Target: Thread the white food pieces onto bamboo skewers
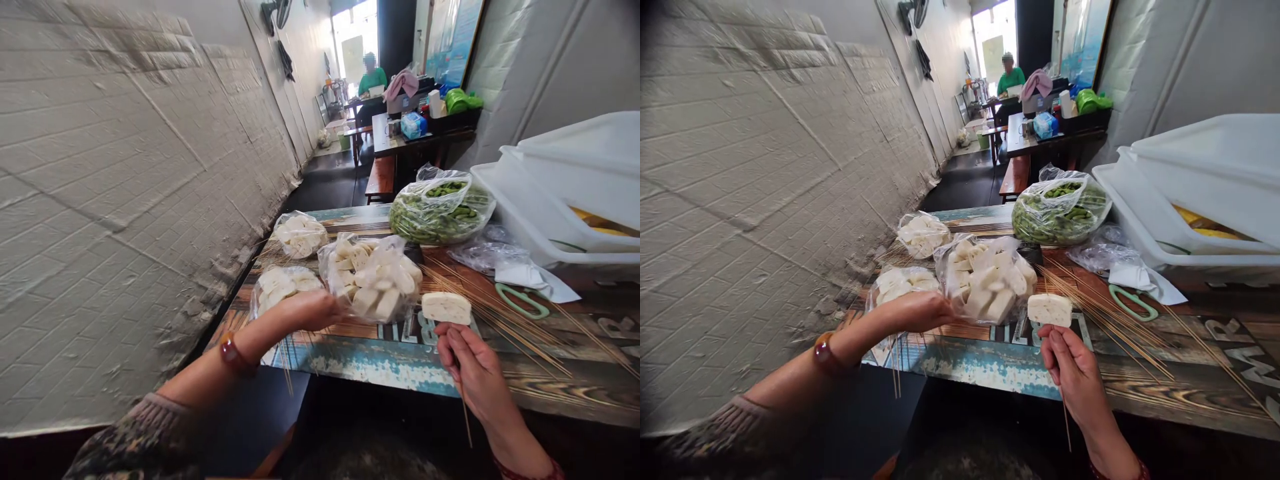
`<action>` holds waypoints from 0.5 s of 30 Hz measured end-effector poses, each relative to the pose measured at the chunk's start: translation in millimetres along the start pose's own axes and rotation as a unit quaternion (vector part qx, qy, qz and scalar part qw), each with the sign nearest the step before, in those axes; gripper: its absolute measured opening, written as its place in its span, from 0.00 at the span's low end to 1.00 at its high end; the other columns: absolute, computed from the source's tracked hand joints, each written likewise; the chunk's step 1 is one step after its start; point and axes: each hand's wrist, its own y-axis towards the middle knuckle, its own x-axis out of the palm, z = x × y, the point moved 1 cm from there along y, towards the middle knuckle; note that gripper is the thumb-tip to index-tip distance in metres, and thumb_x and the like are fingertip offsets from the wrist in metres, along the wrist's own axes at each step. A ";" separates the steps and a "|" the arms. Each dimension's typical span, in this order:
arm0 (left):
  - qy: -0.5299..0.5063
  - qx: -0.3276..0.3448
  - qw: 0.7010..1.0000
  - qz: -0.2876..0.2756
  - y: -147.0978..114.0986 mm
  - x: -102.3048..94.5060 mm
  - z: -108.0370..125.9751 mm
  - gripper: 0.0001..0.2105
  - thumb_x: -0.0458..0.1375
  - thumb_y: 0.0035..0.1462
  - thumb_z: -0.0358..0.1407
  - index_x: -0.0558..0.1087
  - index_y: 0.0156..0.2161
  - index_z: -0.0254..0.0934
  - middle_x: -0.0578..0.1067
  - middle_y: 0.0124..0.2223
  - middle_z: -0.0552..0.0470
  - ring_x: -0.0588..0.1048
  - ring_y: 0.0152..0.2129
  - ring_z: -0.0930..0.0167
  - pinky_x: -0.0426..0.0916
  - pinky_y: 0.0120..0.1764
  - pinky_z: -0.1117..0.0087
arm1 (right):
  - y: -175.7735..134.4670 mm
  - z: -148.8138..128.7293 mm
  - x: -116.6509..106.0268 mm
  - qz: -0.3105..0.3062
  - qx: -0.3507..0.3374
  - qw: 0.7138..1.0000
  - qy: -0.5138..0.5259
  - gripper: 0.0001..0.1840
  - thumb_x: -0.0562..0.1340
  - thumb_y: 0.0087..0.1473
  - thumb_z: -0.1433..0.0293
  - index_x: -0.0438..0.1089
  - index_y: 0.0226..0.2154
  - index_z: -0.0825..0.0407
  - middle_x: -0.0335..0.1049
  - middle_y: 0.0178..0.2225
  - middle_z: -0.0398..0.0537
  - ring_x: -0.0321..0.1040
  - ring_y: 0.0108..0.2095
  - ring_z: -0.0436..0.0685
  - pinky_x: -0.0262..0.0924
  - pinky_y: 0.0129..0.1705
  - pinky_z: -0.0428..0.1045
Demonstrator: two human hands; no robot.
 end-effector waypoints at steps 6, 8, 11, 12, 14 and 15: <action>0.066 -0.028 0.995 0.075 30.3 -21.5 1.0 0.12 0.52 0.60 0.31 0.80 0.37 0.38 0.81 0.38 0.47 0.76 0.34 0.69 0.67 0.40 0.72 | -0.4 -0.9 1.0 0.000 -0.003 1.000 -0.006 0.16 0.65 0.58 0.54 0.72 0.36 0.50 0.57 0.18 0.36 0.47 0.17 0.45 0.41 0.17 0.42; 0.083 -0.042 0.993 0.077 38.2 -21.4 0.8 0.11 0.53 0.59 0.31 0.80 0.36 0.38 0.81 0.38 0.47 0.76 0.35 0.68 0.66 0.40 0.71 | -0.7 -1.2 1.5 0.000 -0.010 1.000 -0.007 0.16 0.65 0.58 0.54 0.71 0.37 0.50 0.57 0.18 0.36 0.47 0.17 0.45 0.41 0.17 0.42; 0.102 -0.067 0.991 0.056 39.5 -13.7 -1.8 0.08 0.58 0.56 0.35 0.80 0.32 0.37 0.80 0.31 0.47 0.76 0.30 0.67 0.66 0.35 0.70 | -1.0 -1.9 2.8 0.003 -0.020 1.000 -0.007 0.16 0.65 0.58 0.54 0.72 0.36 0.50 0.57 0.18 0.37 0.47 0.17 0.45 0.42 0.17 0.43; 0.110 -0.079 0.989 0.053 37.3 -10.6 -3.3 0.08 0.59 0.55 0.37 0.80 0.32 0.37 0.79 0.30 0.46 0.76 0.29 0.66 0.65 0.34 0.69 | -1.1 -2.0 3.1 0.002 -0.020 1.000 -0.007 0.17 0.65 0.58 0.53 0.72 0.36 0.50 0.57 0.18 0.37 0.47 0.17 0.45 0.42 0.17 0.43; 0.126 -0.100 0.986 0.043 30.9 -4.5 -6.4 0.09 0.61 0.52 0.40 0.80 0.31 0.37 0.79 0.28 0.45 0.76 0.28 0.63 0.64 0.32 0.68 | -1.1 -1.7 3.0 0.002 -0.018 1.000 -0.008 0.17 0.64 0.58 0.53 0.72 0.36 0.50 0.57 0.18 0.37 0.47 0.17 0.45 0.42 0.17 0.42; 0.132 -0.106 0.985 0.035 27.6 -1.8 -7.7 0.09 0.63 0.51 0.40 0.80 0.30 0.37 0.78 0.28 0.44 0.76 0.27 0.63 0.64 0.32 0.68 | -1.1 -1.2 2.6 0.002 -0.016 1.000 -0.007 0.16 0.64 0.58 0.54 0.72 0.36 0.50 0.57 0.18 0.37 0.47 0.17 0.45 0.42 0.17 0.42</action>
